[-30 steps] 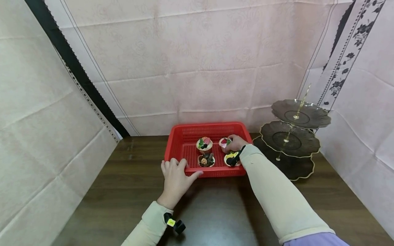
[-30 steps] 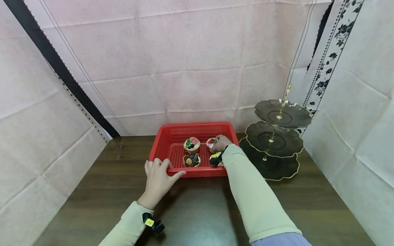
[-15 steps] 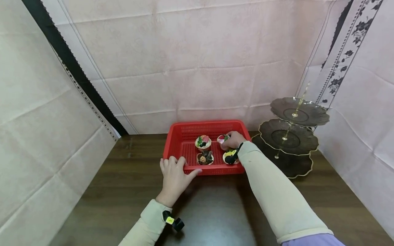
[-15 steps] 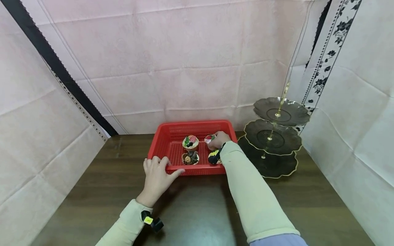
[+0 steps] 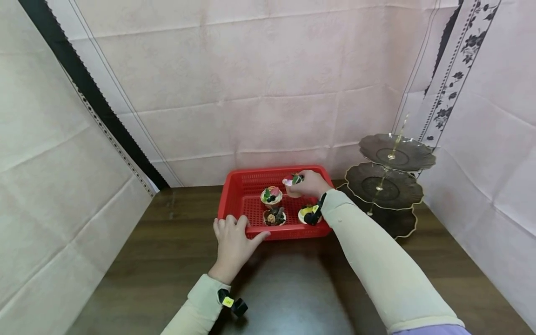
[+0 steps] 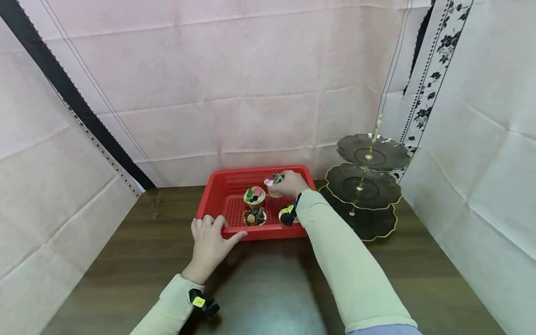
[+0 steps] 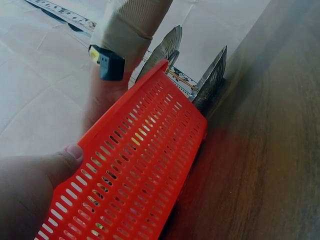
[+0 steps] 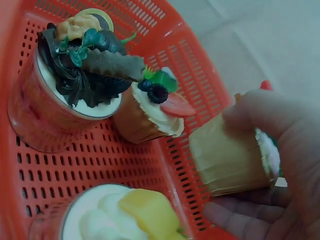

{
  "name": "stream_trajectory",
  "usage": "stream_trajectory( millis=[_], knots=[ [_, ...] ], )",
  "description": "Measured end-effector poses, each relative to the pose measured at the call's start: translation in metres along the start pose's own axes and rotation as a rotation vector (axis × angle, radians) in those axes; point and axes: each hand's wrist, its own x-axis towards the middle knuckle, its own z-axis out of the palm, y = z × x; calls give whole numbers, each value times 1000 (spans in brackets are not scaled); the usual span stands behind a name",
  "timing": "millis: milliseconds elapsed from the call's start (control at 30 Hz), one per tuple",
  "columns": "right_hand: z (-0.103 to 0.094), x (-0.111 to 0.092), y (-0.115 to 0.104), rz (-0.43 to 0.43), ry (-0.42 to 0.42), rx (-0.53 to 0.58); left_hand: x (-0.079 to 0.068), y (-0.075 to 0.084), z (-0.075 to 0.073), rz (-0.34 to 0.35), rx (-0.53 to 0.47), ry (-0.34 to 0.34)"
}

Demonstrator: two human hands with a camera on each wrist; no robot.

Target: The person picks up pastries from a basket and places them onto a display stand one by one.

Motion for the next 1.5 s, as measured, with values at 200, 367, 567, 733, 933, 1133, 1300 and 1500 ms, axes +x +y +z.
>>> stream_trajectory(
  millis=[200, 367, 567, 733, 933, 1133, 1300, 1500],
  knots=[
    [-13, -7, -5, -104, 81, -68, 0, 0, 2, -4, -2, -9],
    [-29, -14, -7, -179, 120, -60, 1, 1, 0, -18, -17, -25],
    [-56, -35, -17, -206, 149, -69, 0, -1, -2, -24, -27, -29],
    [-83, -53, -23, -180, 176, -88, -1, -1, -1, -32, -35, -39],
    [-118, -72, -20, -189, 219, -143, -1, -1, -1, -16, -37, -22],
    [-142, -95, -25, -206, 195, -44, -1, 0, -1, -14, -18, -23],
    [-161, -115, -29, -233, 212, -29, -2, 0, -1, -14, -22, -24],
    [-186, -136, -29, -229, 254, -96, -1, 0, 0, -13, -18, -21]
  ],
)
